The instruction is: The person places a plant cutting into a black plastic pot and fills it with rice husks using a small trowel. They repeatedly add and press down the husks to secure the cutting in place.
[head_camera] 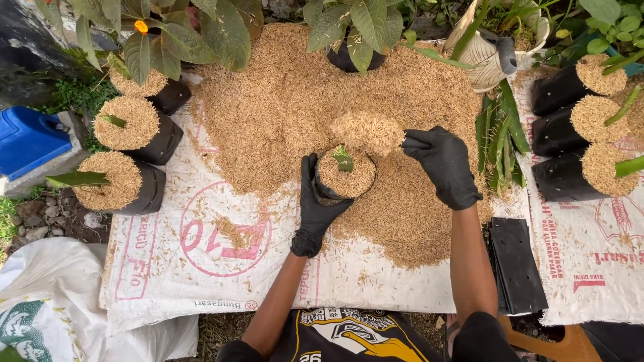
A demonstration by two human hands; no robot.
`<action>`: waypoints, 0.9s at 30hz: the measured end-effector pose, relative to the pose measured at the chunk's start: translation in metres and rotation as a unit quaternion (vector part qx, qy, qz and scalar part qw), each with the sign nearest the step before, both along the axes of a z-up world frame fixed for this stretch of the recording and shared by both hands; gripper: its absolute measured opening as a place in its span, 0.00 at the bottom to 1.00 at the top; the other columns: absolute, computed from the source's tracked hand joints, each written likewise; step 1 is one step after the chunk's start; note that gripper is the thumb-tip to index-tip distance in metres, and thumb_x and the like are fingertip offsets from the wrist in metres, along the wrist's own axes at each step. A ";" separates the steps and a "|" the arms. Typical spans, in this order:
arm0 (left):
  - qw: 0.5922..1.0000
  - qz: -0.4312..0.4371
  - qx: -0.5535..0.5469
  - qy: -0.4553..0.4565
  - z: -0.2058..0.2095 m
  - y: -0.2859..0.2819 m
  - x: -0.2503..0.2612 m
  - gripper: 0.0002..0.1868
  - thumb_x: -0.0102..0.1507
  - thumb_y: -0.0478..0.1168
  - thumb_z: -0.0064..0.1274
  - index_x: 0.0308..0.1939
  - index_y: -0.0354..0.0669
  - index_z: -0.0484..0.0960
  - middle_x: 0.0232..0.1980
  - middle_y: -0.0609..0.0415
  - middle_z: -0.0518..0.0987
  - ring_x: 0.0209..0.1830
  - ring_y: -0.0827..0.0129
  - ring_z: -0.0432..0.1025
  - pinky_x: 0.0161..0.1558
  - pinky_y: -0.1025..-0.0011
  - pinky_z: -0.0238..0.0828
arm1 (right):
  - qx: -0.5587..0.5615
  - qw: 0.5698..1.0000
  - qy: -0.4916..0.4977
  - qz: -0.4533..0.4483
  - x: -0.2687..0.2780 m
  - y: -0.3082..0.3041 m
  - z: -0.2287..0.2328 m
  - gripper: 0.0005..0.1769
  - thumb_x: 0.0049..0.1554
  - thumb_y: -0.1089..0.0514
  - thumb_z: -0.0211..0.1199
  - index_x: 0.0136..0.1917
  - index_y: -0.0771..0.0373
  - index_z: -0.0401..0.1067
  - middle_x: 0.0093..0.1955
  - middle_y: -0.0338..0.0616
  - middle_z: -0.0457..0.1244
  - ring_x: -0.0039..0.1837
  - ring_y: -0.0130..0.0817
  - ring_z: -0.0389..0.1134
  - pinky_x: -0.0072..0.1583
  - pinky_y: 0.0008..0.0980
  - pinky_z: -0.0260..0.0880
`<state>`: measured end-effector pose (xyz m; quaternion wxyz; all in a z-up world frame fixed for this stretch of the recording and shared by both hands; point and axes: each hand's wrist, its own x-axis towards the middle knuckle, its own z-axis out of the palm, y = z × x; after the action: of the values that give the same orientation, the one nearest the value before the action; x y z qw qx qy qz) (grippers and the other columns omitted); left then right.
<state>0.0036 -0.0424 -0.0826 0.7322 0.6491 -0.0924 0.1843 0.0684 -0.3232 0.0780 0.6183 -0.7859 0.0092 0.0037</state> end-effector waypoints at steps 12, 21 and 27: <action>0.975 0.038 0.213 -0.054 0.062 0.031 -0.020 0.15 0.67 0.49 0.72 0.57 0.62 0.88 0.85 0.55 0.60 0.90 0.41 0.47 0.82 0.27 0.55 | -0.063 0.996 0.059 -0.015 -0.081 -0.053 0.045 0.20 0.64 0.67 0.68 0.69 0.73 0.77 0.56 0.58 0.67 0.63 0.54 0.75 0.64 0.45 0.77; 0.991 0.063 0.109 -0.046 0.061 0.021 -0.043 0.34 0.65 0.63 0.66 0.73 0.61 0.80 0.85 0.48 0.60 0.89 0.39 0.52 0.85 0.29 0.52 | -0.343 0.935 0.058 0.073 -0.096 0.001 0.057 0.24 0.55 0.46 0.82 0.65 0.39 0.87 0.52 0.45 0.77 0.58 0.53 0.78 0.60 0.48 0.80; 0.951 0.046 0.284 -0.112 0.072 0.019 -0.043 0.29 0.69 0.57 0.63 0.76 0.70 0.80 0.86 0.55 0.65 0.91 0.42 0.49 0.87 0.29 0.38 | -0.362 0.928 -0.008 0.090 -0.107 -0.017 0.063 0.27 0.58 0.54 0.77 0.71 0.49 0.84 0.61 0.61 0.75 0.67 0.70 0.73 0.66 0.63 0.76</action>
<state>-0.0392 -0.0237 -0.0108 0.4932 0.8089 -0.1929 0.2554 -0.0388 -0.3397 0.1412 0.2889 -0.9538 -0.0653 0.0497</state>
